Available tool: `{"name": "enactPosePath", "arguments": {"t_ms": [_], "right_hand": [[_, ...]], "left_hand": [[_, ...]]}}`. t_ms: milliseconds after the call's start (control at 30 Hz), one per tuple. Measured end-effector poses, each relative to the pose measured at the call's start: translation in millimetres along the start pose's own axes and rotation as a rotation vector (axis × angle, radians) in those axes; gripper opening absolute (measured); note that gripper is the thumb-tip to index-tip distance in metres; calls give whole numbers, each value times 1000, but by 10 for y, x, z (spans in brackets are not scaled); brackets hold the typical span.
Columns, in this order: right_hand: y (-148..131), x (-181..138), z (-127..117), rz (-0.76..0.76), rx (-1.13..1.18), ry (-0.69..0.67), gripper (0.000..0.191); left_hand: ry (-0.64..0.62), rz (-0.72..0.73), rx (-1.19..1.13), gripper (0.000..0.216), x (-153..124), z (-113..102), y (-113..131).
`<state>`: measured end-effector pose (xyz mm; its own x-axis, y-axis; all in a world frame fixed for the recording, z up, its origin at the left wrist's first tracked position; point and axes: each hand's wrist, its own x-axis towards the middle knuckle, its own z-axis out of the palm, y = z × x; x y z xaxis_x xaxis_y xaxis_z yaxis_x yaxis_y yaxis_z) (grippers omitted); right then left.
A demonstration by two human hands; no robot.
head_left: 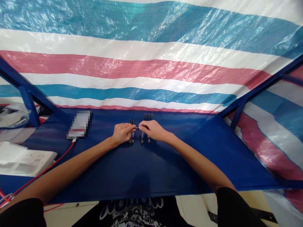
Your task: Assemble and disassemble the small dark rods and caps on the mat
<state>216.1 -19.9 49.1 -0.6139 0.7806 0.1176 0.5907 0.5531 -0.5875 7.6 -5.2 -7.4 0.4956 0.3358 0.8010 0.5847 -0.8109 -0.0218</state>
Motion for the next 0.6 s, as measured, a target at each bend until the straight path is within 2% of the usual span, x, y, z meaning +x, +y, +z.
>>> {"name": "enactPosePath", "arguments": {"t_ms": [67,133,233,333,433,600], "right_hand": [[-23,-10,62,-100,-319,37,24],[-32,-19,134,-132,-514,-2,30],[-63,-26,164,-80,-550,-75,33],[-129,-35,63,-46,-354,-111,28],[-179,-55,-61,-70,-10,-156,36],[-123,-74,-79,102,727,-448,41]], "left_hand": [[-20,-20,-10,22,2,13,5],[-31,0,23,23,15,3,13],[-14,114,108,18,60,-55,16],[22,241,187,11,129,-142,12],[55,341,225,11,195,-223,15],[86,428,199,11,225,-277,20]]}}
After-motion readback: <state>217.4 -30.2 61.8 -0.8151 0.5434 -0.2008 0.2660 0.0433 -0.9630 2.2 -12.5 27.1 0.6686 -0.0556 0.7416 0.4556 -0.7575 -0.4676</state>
